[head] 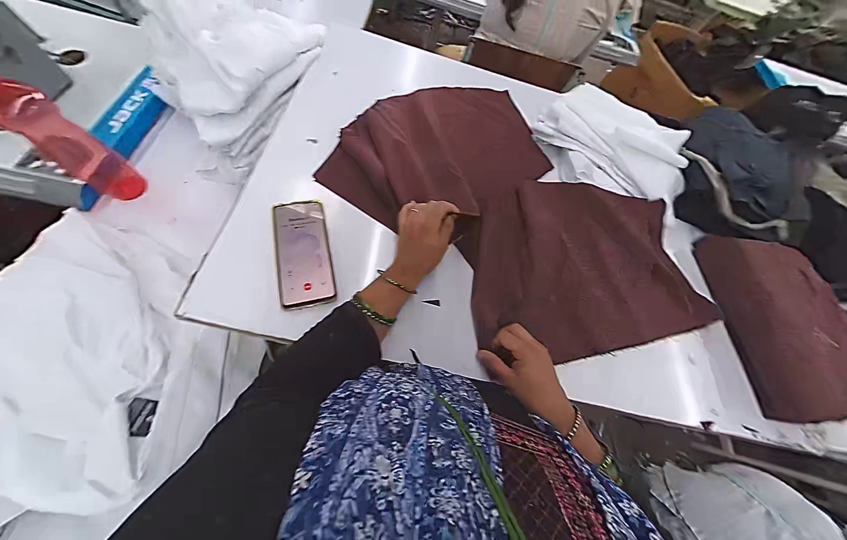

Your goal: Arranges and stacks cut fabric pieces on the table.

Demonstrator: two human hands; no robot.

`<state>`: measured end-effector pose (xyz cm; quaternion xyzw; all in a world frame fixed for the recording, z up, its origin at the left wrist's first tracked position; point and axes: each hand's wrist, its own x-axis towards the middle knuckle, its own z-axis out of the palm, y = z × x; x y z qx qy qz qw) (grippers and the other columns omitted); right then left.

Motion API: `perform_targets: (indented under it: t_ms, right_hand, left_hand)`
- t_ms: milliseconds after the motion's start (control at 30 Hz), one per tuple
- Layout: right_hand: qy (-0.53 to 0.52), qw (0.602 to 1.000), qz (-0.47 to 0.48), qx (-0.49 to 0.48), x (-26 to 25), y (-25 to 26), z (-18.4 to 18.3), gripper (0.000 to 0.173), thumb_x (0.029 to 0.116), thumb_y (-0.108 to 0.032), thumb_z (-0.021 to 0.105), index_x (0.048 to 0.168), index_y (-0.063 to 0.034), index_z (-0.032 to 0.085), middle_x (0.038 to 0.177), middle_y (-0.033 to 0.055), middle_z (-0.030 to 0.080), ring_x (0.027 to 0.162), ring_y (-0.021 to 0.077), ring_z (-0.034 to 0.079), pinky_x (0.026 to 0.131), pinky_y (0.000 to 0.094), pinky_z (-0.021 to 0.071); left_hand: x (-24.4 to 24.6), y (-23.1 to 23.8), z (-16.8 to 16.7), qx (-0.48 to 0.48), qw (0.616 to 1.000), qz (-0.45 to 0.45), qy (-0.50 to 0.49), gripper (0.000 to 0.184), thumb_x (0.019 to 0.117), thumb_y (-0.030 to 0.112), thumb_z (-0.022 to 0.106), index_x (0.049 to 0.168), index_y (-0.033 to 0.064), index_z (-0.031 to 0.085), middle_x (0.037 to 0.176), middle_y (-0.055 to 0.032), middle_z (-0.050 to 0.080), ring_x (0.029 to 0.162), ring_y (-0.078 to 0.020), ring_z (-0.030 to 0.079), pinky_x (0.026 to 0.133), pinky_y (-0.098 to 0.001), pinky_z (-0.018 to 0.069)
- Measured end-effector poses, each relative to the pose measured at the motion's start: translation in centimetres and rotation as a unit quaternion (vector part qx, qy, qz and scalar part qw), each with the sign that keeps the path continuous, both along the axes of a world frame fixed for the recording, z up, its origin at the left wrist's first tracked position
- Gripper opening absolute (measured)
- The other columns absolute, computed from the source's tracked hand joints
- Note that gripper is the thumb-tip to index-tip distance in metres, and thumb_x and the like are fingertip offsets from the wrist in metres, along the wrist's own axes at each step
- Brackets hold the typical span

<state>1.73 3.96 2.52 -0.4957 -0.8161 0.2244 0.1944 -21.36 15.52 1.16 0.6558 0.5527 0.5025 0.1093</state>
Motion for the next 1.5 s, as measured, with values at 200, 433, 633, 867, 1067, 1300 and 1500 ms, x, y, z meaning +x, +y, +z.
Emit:
perform_targets:
  t_ms: [200, 433, 633, 867, 1067, 1300, 1500]
  right_hand:
    - [0.176, 0.978, -0.04, 0.1, -2.4, 0.4, 0.5, 0.023, 0.0993, -0.017, 0.055, 0.098, 0.0052, 0.063, 0.085, 0.0017, 0.064, 0.078, -0.0087, 0.057, 0.074, 0.007, 0.0469]
    - [-0.027, 0.961, 0.269, 0.062, -4.6, 1.6, 1.9, 0.02, 0.0931, -0.009, 0.059, 0.096, -0.0066, 0.079, 0.087, 0.0114, 0.076, 0.082, 0.0306, 0.075, 0.075, 0.0482, 0.0588]
    - [0.021, 0.966, 0.24, 0.088, -4.5, 3.1, 4.5, 0.028, 0.0937, -0.003, 0.055, 0.103, -0.0102, 0.081, 0.086, 0.0118, 0.067, 0.079, 0.0224, 0.066, 0.073, 0.0319, 0.056]
    - [0.152, 0.969, 0.123, 0.151, -4.1, 6.5, 6.1, 0.019, 0.0923, -0.016, 0.068, 0.09, 0.0026, 0.072, 0.081, 0.008, 0.072, 0.073, 0.0038, 0.065, 0.071, 0.015, 0.0519]
    - [0.174, 0.959, 0.112, 0.192, -3.9, 9.4, 6.7, 0.019, 0.0953, -0.014, 0.064, 0.095, 0.0006, 0.075, 0.087, 0.0096, 0.073, 0.081, 0.0086, 0.068, 0.078, 0.0181, 0.0538]
    - [0.186, 0.967, 0.112, 0.136, -2.8, 10.3, 7.4, 0.022, 0.09, -0.017, 0.068, 0.096, 0.0041, 0.064, 0.072, -0.0001, 0.063, 0.064, -0.0047, 0.055, 0.061, 0.0107, 0.0455]
    - [0.181, 0.971, 0.14, 0.064, -2.9, 11.6, 6.4, 0.02, 0.088, -0.015, 0.066, 0.099, 0.0007, 0.063, 0.07, -0.0062, 0.058, 0.061, -0.0089, 0.05, 0.058, 0.0076, 0.0413]
  left_hand:
    - [0.2, 0.1, 0.3, 0.058, 0.993, -0.04, -0.092, 0.016, 0.0973, 0.002, 0.061, 0.103, -0.004, 0.074, 0.093, -0.0175, 0.073, 0.089, -0.029, 0.071, 0.084, -0.0468, 0.0549]
    - [-0.1, -0.7, 0.7, 0.03, 0.984, -0.108, -0.138, 0.012, 0.0931, 0.003, 0.069, 0.099, -0.0045, 0.075, 0.094, -0.0166, 0.074, 0.088, -0.0249, 0.071, 0.085, -0.0416, 0.0565]
    - [0.5, -2.6, 0.8, -0.055, 0.964, -0.193, -0.176, 0.022, 0.0998, 0.005, 0.056, 0.105, -0.0068, 0.075, 0.1, -0.0166, 0.074, 0.095, -0.016, 0.069, 0.09, -0.0307, 0.0526]
    - [0.6, -3.7, 2.3, -0.093, 0.931, -0.191, -0.297, 0.015, 0.0966, 0.006, 0.062, 0.097, -0.0038, 0.073, 0.09, 0.0006, 0.072, 0.083, 0.0058, 0.062, 0.081, -0.0155, 0.0514]
    - [2.0, -4.4, 3.4, -0.038, 0.945, -0.225, -0.234, 0.023, 0.0989, 0.004, 0.053, 0.099, -0.0089, 0.072, 0.093, -0.006, 0.07, 0.087, 0.0043, 0.06, 0.083, -0.0131, 0.0471]
    - [3.1, -4.7, 3.5, 0.001, 0.946, -0.213, -0.244, 0.025, 0.0997, 0.003, 0.052, 0.1, -0.0116, 0.072, 0.092, -0.0113, 0.07, 0.088, -0.0014, 0.061, 0.084, -0.0177, 0.0479]
    - [2.6, -5.2, 2.7, -0.003, 0.954, -0.201, -0.221, 0.019, 0.0936, 0.005, 0.066, 0.101, -0.0106, 0.073, 0.09, -0.0127, 0.072, 0.088, -0.0047, 0.064, 0.083, -0.0176, 0.0489]
